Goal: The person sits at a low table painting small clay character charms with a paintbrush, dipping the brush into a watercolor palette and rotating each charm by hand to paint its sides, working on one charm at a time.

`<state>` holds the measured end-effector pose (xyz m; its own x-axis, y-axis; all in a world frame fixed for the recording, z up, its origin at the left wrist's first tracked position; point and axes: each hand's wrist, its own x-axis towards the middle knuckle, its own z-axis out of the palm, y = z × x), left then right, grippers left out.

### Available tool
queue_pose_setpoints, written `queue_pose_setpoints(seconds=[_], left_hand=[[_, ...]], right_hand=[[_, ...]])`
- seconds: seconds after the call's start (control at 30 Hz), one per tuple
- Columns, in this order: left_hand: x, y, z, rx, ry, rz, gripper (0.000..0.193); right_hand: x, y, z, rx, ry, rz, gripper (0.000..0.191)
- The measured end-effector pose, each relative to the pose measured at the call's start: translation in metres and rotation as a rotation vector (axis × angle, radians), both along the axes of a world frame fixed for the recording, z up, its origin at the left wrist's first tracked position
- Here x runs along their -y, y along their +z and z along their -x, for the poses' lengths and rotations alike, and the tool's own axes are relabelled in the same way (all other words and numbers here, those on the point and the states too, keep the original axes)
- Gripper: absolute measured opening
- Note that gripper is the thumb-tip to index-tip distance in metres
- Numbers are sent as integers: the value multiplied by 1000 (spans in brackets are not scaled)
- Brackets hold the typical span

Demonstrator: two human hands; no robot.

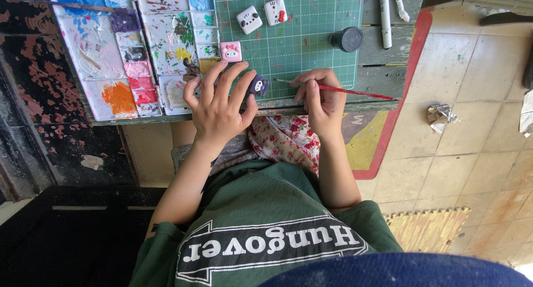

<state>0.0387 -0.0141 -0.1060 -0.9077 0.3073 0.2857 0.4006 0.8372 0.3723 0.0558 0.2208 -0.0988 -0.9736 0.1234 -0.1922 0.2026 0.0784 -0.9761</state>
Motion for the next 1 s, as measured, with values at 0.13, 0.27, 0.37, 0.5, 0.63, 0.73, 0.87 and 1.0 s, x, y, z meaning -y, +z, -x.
queue_pose_setpoints(seconds=[0.13,0.27,0.37,0.5,0.63,0.73,0.87,1.0], left_hand=[[0,-1,2,-13,-1,1,34],[0,-2,0,-10,-1,3,33],[0,-2,1,-14,5,-3,32],[1,0,2,-6,-3,6,30],[2,-1,1,-1,-5,-6,30],[3,-1,1,4,-5,-3,29],[3,-1,0,3,-7,1,29],[4,-3,1,-6,-14,-3,29]], right_hand=[[0,-1,0,-66,60,27,9],[-1,-4,-3,-110,101,47,8],[-1,-6,-3,-100,74,41,8],[0,-8,-3,-112,67,9,8],[2,-9,-3,-136,58,-26,7],[3,-10,-5,-160,62,-18,7],[3,-11,-5,-179,73,-16,7],[2,-11,-6,-156,71,-34,6]])
